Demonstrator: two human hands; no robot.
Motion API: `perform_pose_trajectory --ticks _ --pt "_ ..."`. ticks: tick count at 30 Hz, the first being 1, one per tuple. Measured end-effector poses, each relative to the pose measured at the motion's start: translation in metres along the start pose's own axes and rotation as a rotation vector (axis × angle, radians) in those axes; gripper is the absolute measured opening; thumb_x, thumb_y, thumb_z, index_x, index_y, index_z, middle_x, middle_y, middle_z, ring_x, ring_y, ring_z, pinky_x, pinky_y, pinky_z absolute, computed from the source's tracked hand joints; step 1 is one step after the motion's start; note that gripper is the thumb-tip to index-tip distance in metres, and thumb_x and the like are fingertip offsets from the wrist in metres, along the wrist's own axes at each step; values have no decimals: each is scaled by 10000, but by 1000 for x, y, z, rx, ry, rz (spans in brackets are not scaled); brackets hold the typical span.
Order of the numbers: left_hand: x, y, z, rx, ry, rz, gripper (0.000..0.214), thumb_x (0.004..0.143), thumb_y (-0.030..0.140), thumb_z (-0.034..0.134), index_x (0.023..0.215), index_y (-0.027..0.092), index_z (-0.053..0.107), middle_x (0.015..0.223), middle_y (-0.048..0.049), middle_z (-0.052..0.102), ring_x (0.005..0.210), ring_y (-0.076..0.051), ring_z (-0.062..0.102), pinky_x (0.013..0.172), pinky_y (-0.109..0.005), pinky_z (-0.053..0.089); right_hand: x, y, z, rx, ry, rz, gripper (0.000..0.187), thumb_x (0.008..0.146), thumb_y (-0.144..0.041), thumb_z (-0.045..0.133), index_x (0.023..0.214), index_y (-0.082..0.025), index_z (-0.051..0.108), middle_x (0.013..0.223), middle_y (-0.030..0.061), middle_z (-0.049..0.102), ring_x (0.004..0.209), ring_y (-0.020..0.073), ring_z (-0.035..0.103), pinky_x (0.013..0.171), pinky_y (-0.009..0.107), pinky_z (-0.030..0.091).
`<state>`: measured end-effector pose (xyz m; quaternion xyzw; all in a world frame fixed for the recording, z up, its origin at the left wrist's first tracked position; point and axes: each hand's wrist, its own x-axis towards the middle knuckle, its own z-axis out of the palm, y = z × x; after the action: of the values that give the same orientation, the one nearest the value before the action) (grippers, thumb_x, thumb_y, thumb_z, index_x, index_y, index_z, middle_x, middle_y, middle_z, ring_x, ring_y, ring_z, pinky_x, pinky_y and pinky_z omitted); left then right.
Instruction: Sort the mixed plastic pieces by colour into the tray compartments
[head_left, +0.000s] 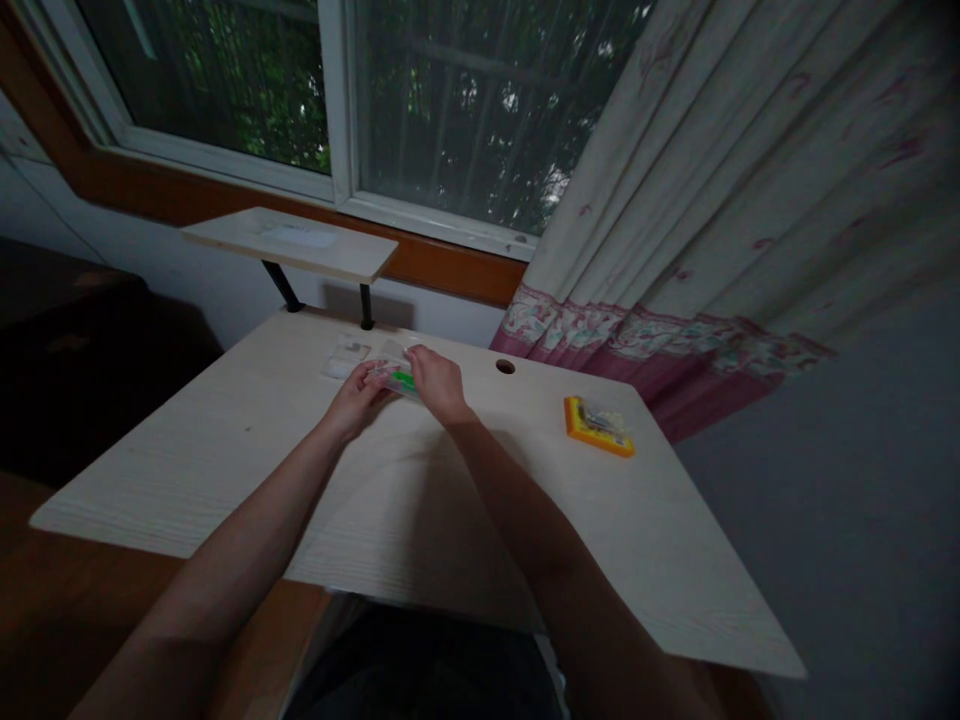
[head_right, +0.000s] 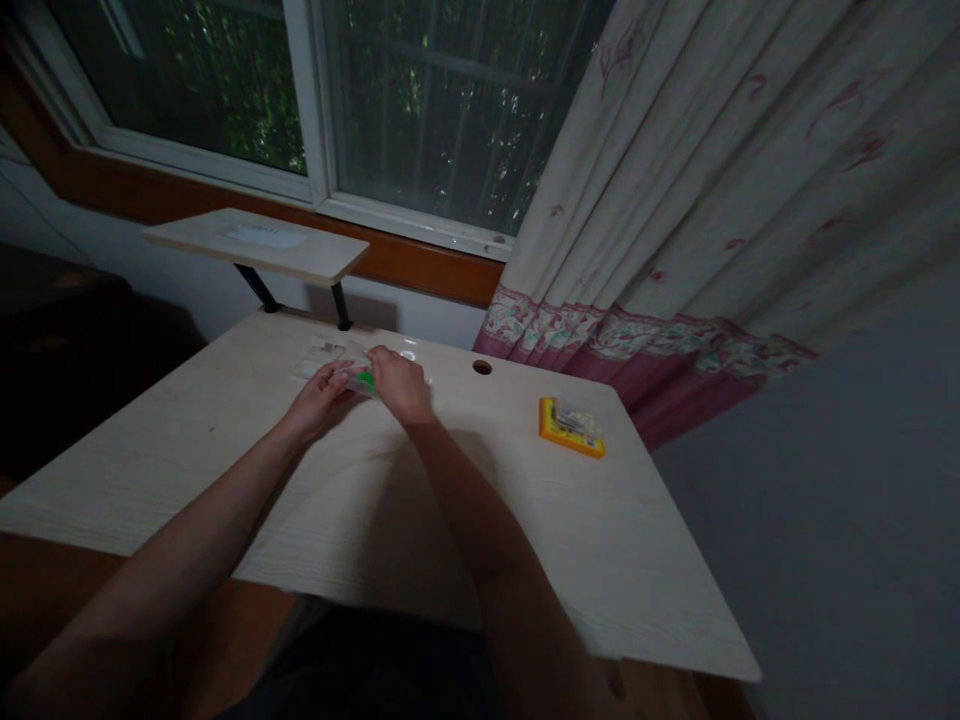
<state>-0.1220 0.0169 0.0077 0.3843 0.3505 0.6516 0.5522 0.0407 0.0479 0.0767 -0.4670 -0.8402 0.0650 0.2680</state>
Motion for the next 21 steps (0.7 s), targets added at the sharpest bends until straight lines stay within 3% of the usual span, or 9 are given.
perform_pose_trajectory --ticks 4,9,13,17,21 --pt "2 3 0 -23 21 -17 533 769 417 763 1216 195 575 1215 -106 676 1004 -210 672 850 -356 577 8 2 -1 54 0 -60 347 1026 -398 338 1148 -260 633 1083 47 713 1002 203 660 894 308 487" --pt "9 5 -5 -6 161 -10 483 801 293 697 1252 207 549 1228 -102 671 902 -174 685 715 -287 577 23 3 8 193 97 -18 388 1033 -359 304 1203 -223 626 1160 69 688 1079 206 640 985 344 473" --pt "15 3 -13 -19 194 64 487 742 236 747 1192 220 560 1215 -80 678 1001 -175 674 841 -308 561 31 4 19 301 142 -7 387 1027 -300 313 1272 -217 601 1201 65 670 1124 200 625 1025 355 465" --pt "23 -2 -21 -11 217 128 470 731 308 774 1144 189 584 1195 -109 677 1043 -192 667 922 -345 528 30 10 33 291 81 -26 418 996 -250 394 1395 -209 511 1304 89 622 1218 227 584 1070 392 444" --pt "30 -11 -24 18 230 207 440 715 315 770 1100 196 595 1172 -94 678 1087 -188 645 1004 -363 477 25 18 46 312 58 -30 427 977 -195 405 1392 -193 507 1321 85 613 1240 199 571 1080 363 442"
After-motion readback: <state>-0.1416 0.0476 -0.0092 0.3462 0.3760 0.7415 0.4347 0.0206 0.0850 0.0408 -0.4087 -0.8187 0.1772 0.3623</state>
